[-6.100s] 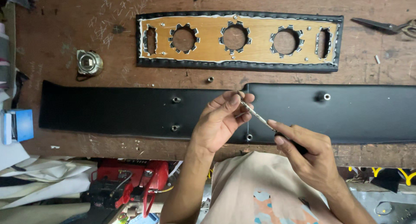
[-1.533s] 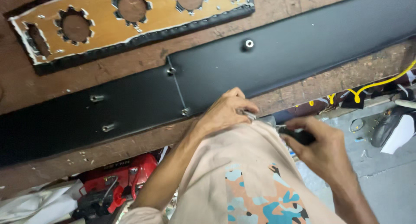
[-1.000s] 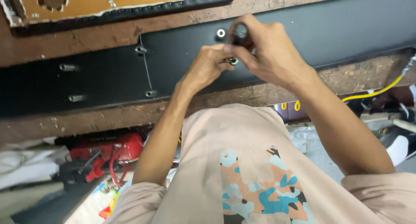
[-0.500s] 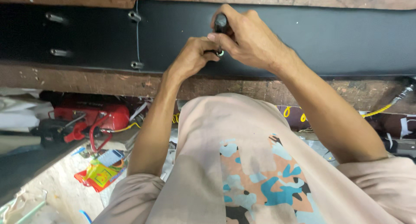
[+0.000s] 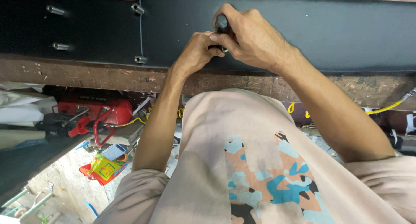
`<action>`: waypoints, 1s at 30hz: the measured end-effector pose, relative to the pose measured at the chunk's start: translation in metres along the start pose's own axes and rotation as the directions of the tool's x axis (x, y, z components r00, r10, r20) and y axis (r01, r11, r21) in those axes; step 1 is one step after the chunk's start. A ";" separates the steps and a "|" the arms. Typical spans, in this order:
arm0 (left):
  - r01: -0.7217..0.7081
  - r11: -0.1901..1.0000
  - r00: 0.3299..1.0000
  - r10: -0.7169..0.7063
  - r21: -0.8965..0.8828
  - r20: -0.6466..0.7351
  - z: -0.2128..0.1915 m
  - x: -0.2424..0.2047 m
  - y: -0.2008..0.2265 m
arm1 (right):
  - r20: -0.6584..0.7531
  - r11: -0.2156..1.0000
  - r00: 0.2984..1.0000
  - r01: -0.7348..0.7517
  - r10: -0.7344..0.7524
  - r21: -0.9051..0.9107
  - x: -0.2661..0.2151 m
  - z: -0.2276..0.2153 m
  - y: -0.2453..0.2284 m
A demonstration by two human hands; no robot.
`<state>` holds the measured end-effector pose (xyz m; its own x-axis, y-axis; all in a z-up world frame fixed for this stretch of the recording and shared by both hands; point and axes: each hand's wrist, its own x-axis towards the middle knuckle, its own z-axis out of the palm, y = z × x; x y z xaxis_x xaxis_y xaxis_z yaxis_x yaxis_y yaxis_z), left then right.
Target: The person assembles a car interior panel by inserting metal grommets into pre-drilled holes and securing them with a screwdriver. They then align and attach a perforated cover panel over the grommets, ensuring proper fit.
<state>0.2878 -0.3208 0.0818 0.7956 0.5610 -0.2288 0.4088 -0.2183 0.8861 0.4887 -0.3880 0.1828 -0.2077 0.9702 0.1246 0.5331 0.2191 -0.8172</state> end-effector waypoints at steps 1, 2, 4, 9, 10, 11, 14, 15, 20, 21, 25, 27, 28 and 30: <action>0.000 1.000 1.000 0.000 0.012 0.004 0.000 0.000 -0.001 | 0.006 1.000 1.000 -0.009 0.009 -0.008 0.000 0.001 0.001; 0.001 1.000 1.000 -0.001 0.026 0.007 0.000 0.000 -0.002 | 0.012 1.000 1.000 -0.018 0.018 -0.015 0.000 0.002 0.001; -0.001 0.999 1.000 0.001 0.043 0.005 0.002 -0.001 -0.003 | 0.010 1.000 1.000 -0.021 0.021 -0.017 -0.002 0.003 0.002; -0.118 0.989 0.993 0.119 0.088 -0.006 0.005 -0.004 -0.009 | 0.013 0.999 0.999 -0.045 0.045 -0.013 -0.001 0.005 0.001; -0.137 0.985 0.990 0.139 0.100 -0.010 0.006 -0.003 -0.011 | 0.007 1.000 1.000 -0.025 0.025 -0.005 -0.002 0.004 0.001; -0.156 0.981 0.987 0.158 0.111 -0.013 0.007 -0.003 -0.013 | 0.000 1.000 1.000 -0.005 0.005 0.003 -0.003 0.004 0.001; -0.140 0.983 0.989 0.143 0.121 -0.023 0.010 -0.006 -0.016 | -0.015 0.999 0.999 0.039 -0.038 0.009 -0.008 0.004 0.003; -0.142 0.981 0.989 0.146 0.130 -0.021 0.010 -0.008 -0.017 | -0.021 0.999 0.998 0.054 -0.054 0.007 -0.009 0.005 0.004; -0.103 0.989 0.993 0.108 0.110 -0.040 0.010 -0.011 -0.016 | 0.009 1.000 1.000 0.023 -0.023 0.021 -0.009 0.003 0.002; -0.062 0.995 0.997 0.065 0.079 -0.045 0.011 -0.012 -0.016 | 0.006 0.999 1.000 0.028 -0.028 0.016 -0.009 0.003 0.002; -0.080 0.992 0.995 0.085 0.094 -0.051 0.014 -0.012 -0.019 | 0.017 1.000 1.000 0.015 -0.016 0.024 -0.010 0.001 0.003; -0.121 0.983 0.990 0.129 0.139 -0.054 0.015 -0.012 -0.020 | 0.018 0.999 0.999 0.036 -0.036 0.016 -0.011 0.001 0.003; -0.109 0.983 0.991 0.119 0.145 -0.060 0.015 -0.013 -0.019 | 0.019 0.999 0.999 0.036 -0.036 0.017 -0.011 0.002 0.003; -0.090 0.986 0.993 0.100 0.142 -0.062 0.014 -0.015 -0.018 | 0.022 0.999 0.999 0.036 -0.037 0.019 -0.012 0.004 0.002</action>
<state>0.2751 -0.3362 0.0634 0.8031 0.5849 -0.1136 0.3947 -0.3793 0.8369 0.4892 -0.4001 0.1777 -0.2450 0.9591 0.1420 0.5097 0.2520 -0.8226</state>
